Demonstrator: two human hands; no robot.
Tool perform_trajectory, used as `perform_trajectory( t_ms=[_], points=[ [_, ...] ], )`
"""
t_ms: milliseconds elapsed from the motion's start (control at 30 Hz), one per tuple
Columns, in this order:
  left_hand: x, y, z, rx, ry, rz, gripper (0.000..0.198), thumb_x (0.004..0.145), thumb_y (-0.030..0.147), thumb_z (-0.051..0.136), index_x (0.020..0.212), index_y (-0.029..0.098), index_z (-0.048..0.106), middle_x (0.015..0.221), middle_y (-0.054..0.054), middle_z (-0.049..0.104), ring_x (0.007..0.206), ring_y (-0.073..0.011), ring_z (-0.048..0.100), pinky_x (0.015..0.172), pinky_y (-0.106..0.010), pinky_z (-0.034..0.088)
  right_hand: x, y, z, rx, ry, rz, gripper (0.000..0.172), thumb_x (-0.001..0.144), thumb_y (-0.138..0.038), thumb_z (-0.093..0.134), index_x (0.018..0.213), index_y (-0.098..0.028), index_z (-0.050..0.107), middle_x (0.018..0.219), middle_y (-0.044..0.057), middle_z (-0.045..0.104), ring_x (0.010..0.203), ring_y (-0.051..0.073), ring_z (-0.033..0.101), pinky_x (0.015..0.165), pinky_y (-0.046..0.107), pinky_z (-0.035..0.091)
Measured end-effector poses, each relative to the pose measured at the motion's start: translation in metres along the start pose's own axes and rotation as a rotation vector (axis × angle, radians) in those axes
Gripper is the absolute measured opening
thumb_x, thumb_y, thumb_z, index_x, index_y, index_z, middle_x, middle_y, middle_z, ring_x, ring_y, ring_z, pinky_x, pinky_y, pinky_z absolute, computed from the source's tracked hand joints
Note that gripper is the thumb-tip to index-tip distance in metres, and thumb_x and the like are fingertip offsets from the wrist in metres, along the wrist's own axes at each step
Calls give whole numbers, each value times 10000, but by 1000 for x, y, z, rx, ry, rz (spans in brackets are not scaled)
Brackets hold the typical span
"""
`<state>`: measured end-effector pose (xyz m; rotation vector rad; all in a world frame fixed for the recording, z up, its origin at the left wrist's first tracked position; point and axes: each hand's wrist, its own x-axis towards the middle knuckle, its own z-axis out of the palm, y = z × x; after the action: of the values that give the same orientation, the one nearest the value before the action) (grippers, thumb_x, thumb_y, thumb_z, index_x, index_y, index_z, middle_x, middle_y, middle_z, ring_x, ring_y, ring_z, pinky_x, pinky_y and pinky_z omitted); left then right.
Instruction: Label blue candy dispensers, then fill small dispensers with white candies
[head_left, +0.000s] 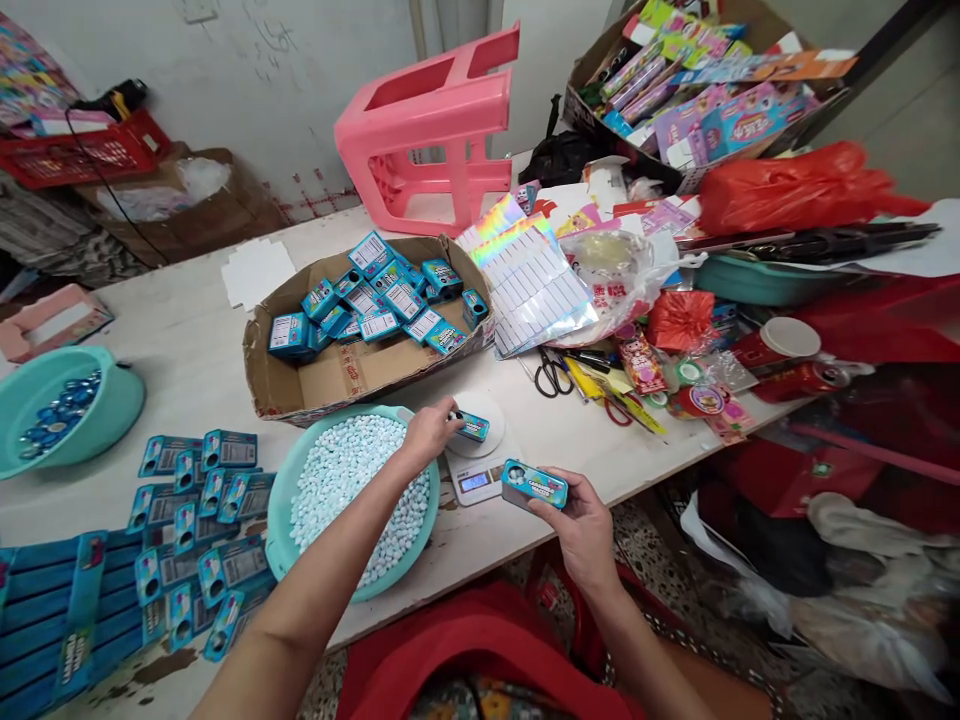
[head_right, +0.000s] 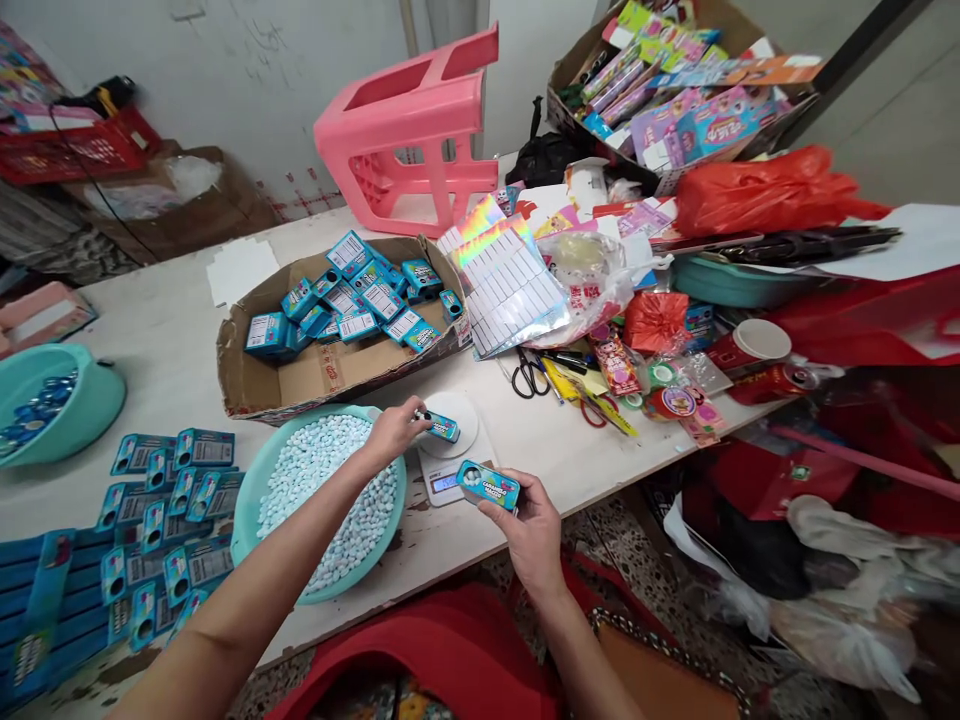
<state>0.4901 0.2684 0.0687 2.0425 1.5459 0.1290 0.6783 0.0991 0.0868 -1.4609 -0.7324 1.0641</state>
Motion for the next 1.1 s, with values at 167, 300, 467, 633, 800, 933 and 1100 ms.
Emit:
perform_trajectory(
  t_ms=[167, 300, 467, 633, 800, 933, 1100],
  points=[
    [-7, -13, -6, -228, 82, -31, 212, 801, 391, 487, 749, 206, 578, 671, -2, 604, 647, -158, 546, 609, -245, 367, 7, 2, -11, 12, 48, 13, 440, 621, -307, 779, 1000, -193, 587, 978, 59, 649, 880, 209, 611, 820, 396, 505],
    [-48, -57, -20, -251, 259, -173, 275, 822, 425, 423, 743, 202, 563, 733, -18, 620, 708, -176, 560, 658, -257, 393, 14, 0, -19, 22, 116, -21, 439, 607, -282, 787, 989, -193, 591, 959, 45, 649, 875, 191, 606, 834, 380, 488],
    [-93, -99, -31, -100, 134, -237, 241, 803, 404, 459, 815, 219, 613, 928, -46, 665, 881, -235, 587, 775, -311, 413, 22, 3, -26, 30, 162, -20, 446, 581, -288, 794, 966, -179, 597, 921, 50, 656, 823, 188, 613, 798, 381, 494],
    [-61, -61, -28, -140, 216, -70, 258, 837, 373, 453, 980, 214, 597, 1047, -47, 632, 975, -213, 566, 864, -324, 422, 22, 4, -24, 30, 169, -27, 436, 566, -273, 800, 945, -178, 607, 900, 44, 662, 804, 179, 610, 780, 362, 490],
    [-12, -11, -2, 48, 62, 252, 455, 749, 242, 592, 1195, 242, 506, 1263, -76, 497, 1161, -252, 431, 950, -379, 368, 15, 3, -20, 28, 191, -23, 432, 572, -276, 800, 949, -183, 611, 915, 46, 665, 805, 178, 611, 781, 359, 484],
    [4, 0, 20, 142, -59, 240, 403, 748, 224, 588, 1146, 250, 528, 1160, -79, 524, 1052, -245, 500, 851, -354, 413, 14, 8, -15, 26, 193, -10, 442, 581, -283, 796, 966, -181, 605, 911, 47, 660, 796, 174, 609, 770, 361, 492],
    [-16, -12, 2, 11, 151, 86, 346, 769, 306, 588, 1097, 214, 530, 1042, -66, 559, 957, -221, 546, 774, -306, 425, 29, 15, 7, 38, 116, -40, 444, 587, -281, 792, 969, -175, 591, 919, 51, 649, 823, 184, 608, 790, 382, 498]
  ],
)
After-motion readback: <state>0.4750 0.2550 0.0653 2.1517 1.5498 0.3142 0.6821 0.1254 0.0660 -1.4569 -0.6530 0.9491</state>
